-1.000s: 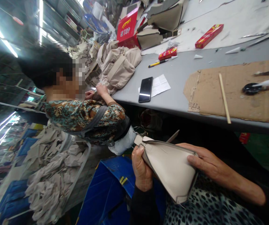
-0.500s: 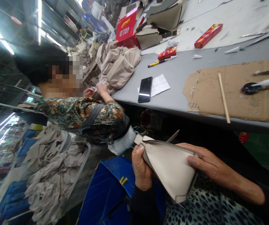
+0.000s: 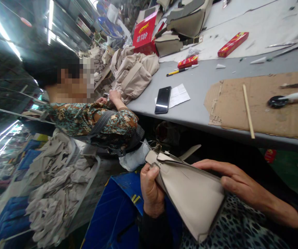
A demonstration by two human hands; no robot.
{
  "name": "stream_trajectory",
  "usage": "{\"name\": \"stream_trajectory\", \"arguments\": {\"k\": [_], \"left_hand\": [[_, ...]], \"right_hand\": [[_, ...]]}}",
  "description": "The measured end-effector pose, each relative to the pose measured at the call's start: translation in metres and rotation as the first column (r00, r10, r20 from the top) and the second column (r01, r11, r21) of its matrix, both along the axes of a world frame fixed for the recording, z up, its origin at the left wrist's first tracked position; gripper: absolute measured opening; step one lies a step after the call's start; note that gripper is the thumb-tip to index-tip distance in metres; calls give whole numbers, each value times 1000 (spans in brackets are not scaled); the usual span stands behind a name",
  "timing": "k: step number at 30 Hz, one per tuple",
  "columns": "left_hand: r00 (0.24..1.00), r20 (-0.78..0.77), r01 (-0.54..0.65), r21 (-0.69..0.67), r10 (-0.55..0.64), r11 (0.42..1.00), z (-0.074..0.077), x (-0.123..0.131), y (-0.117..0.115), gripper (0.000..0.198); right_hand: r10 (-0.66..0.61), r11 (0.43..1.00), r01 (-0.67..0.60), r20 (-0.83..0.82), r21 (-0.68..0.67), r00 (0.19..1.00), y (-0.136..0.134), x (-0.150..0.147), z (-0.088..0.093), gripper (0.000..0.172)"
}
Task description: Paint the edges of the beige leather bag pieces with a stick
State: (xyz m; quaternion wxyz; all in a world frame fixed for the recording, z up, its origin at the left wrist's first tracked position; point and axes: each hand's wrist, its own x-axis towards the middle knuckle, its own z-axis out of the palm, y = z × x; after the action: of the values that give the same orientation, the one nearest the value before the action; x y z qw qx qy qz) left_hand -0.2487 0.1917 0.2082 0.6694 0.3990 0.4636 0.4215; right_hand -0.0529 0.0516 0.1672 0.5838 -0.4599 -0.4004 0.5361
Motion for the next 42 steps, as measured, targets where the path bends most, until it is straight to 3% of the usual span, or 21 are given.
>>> {"name": "stream_trajectory", "arguments": {"k": [3,6,10,14,21,29,33,38,42], "left_hand": [[985,-33,172,14,-172,985,7,0,5,23],[921,-113,372,-24,-372,928,5,3,9,24],[800,-185,566,-84,-571,820,-2,13,7,31],[703,-218,676,-91,-677,731,0,21,1,34],[609,-320,745,-85,-726,662,13,29,-5,30],[632,-364,720,-51,-684,692,17,32,-10,19],[613,-346,743,-55,-710,668,19,31,-8,18],[530,-427,798,-38,-732,601,20,29,-5,16],[521,-497,797,-8,-694,604,18,30,-7,15]], "right_hand": [[-83,997,83,85,3,993,5,7,5,66],[-150,987,157,164,-26,975,16,10,15,46],[-81,996,75,222,38,972,34,12,25,37],[2,996,-26,261,89,965,42,14,25,32],[130,990,-120,174,-68,976,44,20,27,36],[128,985,-109,143,-134,981,41,18,28,12],[114,985,-83,211,-152,971,40,17,31,10],[98,993,-72,295,-98,950,36,17,33,8],[99,991,-63,318,-121,943,34,15,31,9]]}}
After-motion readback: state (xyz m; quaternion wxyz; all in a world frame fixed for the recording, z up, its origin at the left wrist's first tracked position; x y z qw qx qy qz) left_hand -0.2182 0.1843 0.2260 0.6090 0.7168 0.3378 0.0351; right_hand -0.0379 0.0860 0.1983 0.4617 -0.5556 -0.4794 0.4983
